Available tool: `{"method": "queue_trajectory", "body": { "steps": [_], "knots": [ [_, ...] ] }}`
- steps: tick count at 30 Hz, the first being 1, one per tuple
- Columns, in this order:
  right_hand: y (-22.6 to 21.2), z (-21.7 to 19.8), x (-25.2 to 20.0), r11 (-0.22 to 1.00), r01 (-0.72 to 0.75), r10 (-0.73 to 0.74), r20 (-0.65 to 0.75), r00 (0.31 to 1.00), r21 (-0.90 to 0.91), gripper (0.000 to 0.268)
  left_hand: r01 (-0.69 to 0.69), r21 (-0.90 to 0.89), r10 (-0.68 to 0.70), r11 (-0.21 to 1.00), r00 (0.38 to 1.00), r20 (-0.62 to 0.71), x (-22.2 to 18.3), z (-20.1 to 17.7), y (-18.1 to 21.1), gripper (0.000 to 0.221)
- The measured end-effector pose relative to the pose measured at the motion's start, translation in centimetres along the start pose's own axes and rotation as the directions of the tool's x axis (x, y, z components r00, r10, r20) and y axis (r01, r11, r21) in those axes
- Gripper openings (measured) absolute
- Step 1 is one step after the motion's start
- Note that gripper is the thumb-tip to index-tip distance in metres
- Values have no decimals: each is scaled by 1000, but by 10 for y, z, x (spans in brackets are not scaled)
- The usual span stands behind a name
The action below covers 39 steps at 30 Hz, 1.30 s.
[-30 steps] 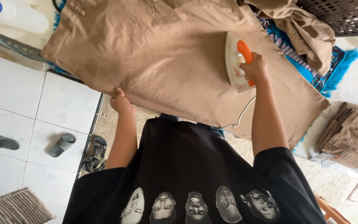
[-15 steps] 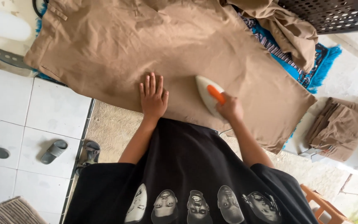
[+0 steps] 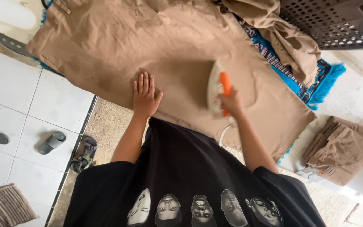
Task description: A person irons a pair of brown pants on a rug on the floor, using an electric iron and a spray bottle to remove wrinkles.
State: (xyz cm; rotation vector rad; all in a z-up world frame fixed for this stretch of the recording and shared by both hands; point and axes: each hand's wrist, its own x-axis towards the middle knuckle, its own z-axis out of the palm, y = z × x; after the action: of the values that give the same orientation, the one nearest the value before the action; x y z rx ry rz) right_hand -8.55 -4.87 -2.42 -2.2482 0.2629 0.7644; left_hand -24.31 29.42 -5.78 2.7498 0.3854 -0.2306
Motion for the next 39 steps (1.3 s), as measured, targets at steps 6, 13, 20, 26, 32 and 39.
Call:
{"method": "queue_trajectory", "body": {
  "steps": [6,13,20,26,32,39],
  "knots": [
    [-59,67,-36,993,109,-108,30,994,-36,33,29,-36,-23,999,988,155,6,8,-8,79],
    [-76,50,66,776,120,80,-286,955,620,18,-150,85,157,985,984,-83,-4,-28,-20,84],
    [-149,127,-48,759,66,96,-211,973,648,17,-343,170,365,924,922,-126,21,-61,-95,73],
    [-178,184,-78,858,16,107,-208,972,513,13,-474,176,500,863,852,-157,32,-56,-127,77],
    [-165,146,5,710,149,186,-387,903,689,18,-518,127,532,846,836,-133,33,-65,-133,77],
    [-212,216,-67,744,54,197,-297,934,666,16,-526,-135,503,840,847,-171,36,-61,-163,65]
  ]
}}
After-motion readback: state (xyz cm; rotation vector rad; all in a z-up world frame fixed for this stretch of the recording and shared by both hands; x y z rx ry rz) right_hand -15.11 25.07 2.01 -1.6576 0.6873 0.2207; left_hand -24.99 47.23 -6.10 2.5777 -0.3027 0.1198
